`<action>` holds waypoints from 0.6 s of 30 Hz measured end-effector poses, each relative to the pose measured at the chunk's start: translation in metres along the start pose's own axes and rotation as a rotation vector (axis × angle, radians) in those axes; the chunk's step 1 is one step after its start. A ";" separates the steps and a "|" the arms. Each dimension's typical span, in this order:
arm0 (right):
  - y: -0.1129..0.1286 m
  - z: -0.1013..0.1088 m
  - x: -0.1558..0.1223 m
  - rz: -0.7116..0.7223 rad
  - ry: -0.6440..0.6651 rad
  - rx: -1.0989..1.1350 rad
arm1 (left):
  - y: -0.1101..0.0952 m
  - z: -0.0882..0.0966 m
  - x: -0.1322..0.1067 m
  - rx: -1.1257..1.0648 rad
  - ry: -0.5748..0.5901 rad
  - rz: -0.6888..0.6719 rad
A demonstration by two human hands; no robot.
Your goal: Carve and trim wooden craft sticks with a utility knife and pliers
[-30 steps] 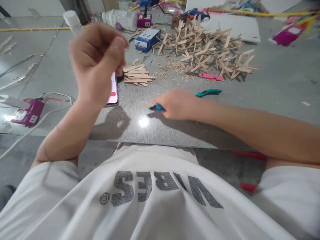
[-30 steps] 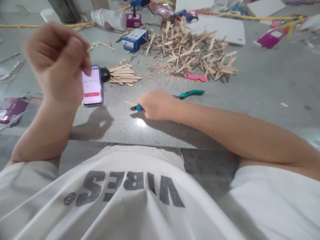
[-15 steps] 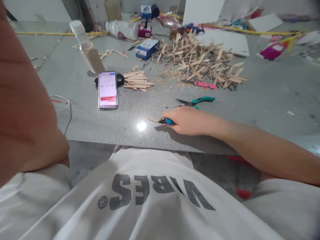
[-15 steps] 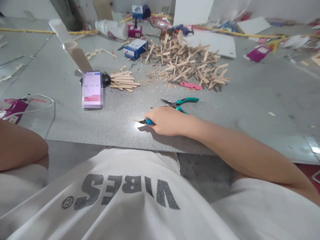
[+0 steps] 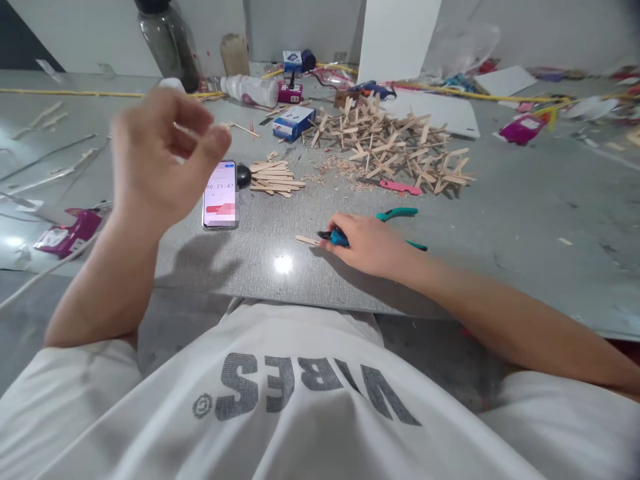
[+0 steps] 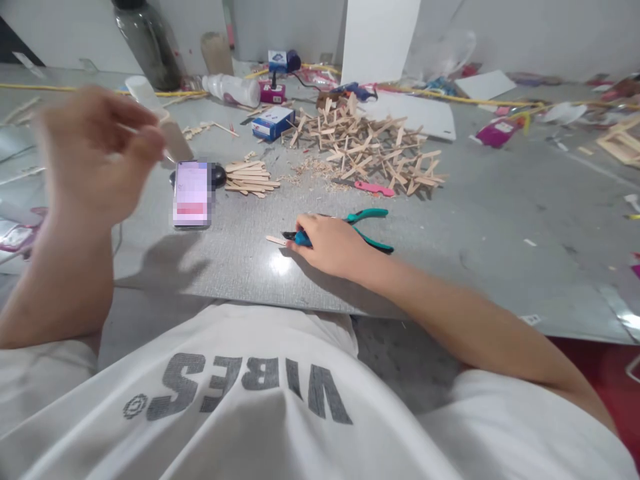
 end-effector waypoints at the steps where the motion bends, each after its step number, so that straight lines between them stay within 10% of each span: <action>1: -0.001 -0.003 0.002 -0.006 -0.035 0.030 | 0.007 -0.007 0.004 0.103 0.003 0.074; 5: -0.006 -0.015 0.010 -0.019 -0.165 0.173 | 0.044 -0.025 0.016 0.355 0.182 0.365; 9: -0.010 -0.020 0.015 -0.004 -0.248 0.253 | 0.051 -0.046 0.019 0.431 0.420 0.321; 18: -0.005 -0.008 0.007 0.068 -0.440 0.313 | 0.046 -0.069 0.034 0.530 0.473 0.329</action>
Point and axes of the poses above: each hand's wrist, its own x-axis towards the middle knuckle, its own z-axis out of the back of the hand, y = z × x, the point moved 4 cm from there along x, towards the middle knuckle, and after that the axes turned 13 degrees about -x, right-handed, at the moved point
